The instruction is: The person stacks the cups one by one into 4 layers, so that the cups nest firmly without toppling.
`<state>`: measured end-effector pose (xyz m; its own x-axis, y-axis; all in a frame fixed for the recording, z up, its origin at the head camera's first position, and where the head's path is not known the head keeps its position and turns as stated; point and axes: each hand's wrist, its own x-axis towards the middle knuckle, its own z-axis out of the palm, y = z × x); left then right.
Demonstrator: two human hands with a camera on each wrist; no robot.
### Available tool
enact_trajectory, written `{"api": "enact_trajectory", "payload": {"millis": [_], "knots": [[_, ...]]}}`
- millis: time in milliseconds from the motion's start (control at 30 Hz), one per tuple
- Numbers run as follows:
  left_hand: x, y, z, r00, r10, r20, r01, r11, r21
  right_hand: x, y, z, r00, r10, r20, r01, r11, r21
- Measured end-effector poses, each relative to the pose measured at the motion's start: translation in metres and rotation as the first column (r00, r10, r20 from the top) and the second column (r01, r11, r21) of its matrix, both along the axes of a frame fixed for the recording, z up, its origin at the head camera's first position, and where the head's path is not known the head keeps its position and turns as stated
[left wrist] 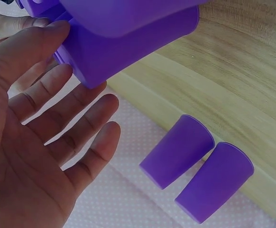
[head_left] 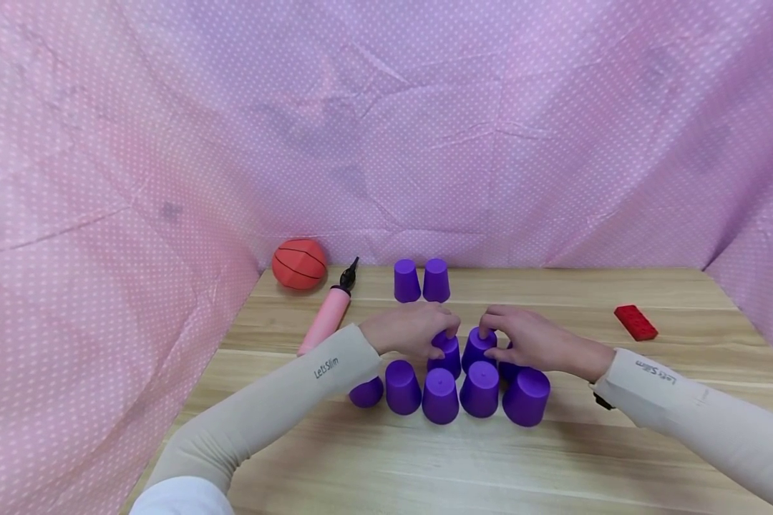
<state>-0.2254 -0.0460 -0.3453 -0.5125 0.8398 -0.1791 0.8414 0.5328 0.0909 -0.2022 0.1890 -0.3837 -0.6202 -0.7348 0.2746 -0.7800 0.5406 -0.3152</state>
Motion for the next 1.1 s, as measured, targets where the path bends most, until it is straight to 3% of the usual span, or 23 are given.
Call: {"api": "enact_trajectory", "payload": {"millis": [200, 367, 633, 900, 1100], "knots": [[-0.003, -0.001, 0.0, 1.0, 0.007, 0.0, -0.007, 1.0, 0.01, 0.002, 0.001, 0.002, 1.0, -0.01, 0.0, 0.01, 1.0, 0.004], [-0.009, -0.003, 0.003, 0.998, 0.042, -0.04, -0.041, 0.999, 0.025, 0.003, 0.004, 0.007, 0.999, -0.044, 0.001, 0.044, 0.999, -0.012], [-0.019, -0.008, 0.014, 0.996, 0.063, -0.07, -0.059, 0.996, 0.06, -0.002, 0.005, 0.02, 0.994, -0.047, -0.097, 0.039, 0.996, -0.074], [-0.035, -0.009, 0.024, 0.991, 0.114, -0.069, -0.103, 0.984, 0.149, -0.016, 0.015, 0.031, 0.989, -0.11, -0.103, 0.102, 0.991, -0.086], [-0.05, -0.007, 0.022, 0.99, 0.135, -0.036, -0.124, 0.969, 0.214, -0.032, 0.019, 0.036, 0.98, -0.161, -0.113, 0.148, 0.982, -0.117]]}}
